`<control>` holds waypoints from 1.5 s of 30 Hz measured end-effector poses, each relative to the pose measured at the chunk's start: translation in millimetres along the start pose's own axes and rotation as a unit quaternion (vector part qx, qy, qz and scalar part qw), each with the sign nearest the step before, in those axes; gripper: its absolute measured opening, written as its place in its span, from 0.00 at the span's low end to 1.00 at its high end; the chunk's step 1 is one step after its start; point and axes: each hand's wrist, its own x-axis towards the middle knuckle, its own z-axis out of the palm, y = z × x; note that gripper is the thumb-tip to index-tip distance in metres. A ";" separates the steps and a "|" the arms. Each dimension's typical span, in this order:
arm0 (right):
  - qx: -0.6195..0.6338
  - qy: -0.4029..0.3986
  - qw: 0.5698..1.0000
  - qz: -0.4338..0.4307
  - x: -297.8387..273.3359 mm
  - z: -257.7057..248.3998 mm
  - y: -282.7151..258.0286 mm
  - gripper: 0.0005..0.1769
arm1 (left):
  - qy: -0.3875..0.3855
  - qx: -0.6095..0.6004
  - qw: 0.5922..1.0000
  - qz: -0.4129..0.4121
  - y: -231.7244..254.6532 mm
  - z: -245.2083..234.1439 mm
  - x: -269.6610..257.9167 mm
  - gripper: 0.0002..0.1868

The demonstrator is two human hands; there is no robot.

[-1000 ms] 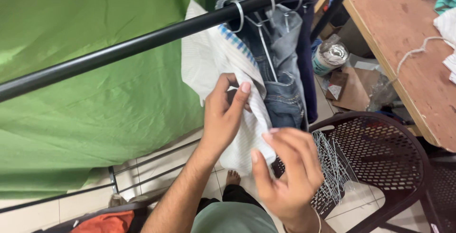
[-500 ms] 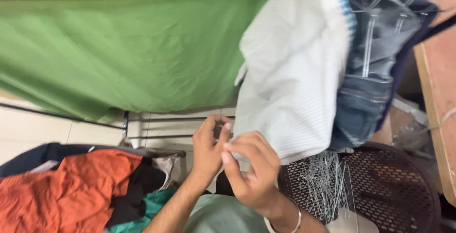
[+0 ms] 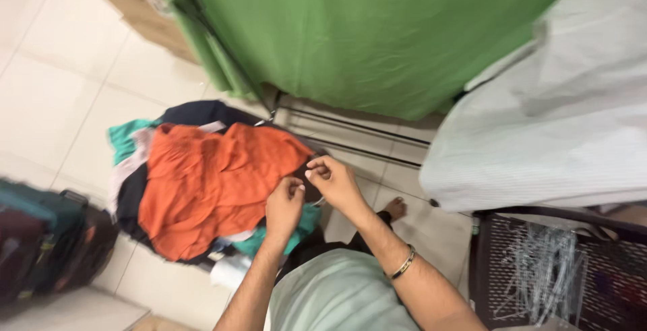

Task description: The person picks up clothes from a pile on the floor, places them on wire hangers, and hangs them on a drying rack. The items handled include a dark blue shirt, a light blue shirt, jeans, a white shirt, and an orange shirt.

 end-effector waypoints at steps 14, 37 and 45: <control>-0.001 -0.106 0.982 0.155 -22.4 88.5 29.1 0.11 | 0.170 0.167 0.969 -0.060 -70.6 -136.6 110.6 0.41; 0.099 0.043 0.988 0.113 -34.7 1.8 5.5 0.15 | -0.205 -0.275 0.927 0.150 72.4 -150.0 70.3 0.11; 0.164 0.093 0.980 -0.065 -69.9 -72.8 -88.1 0.37 | -0.674 -0.190 0.677 0.226 231.7 -146.5 26.0 0.25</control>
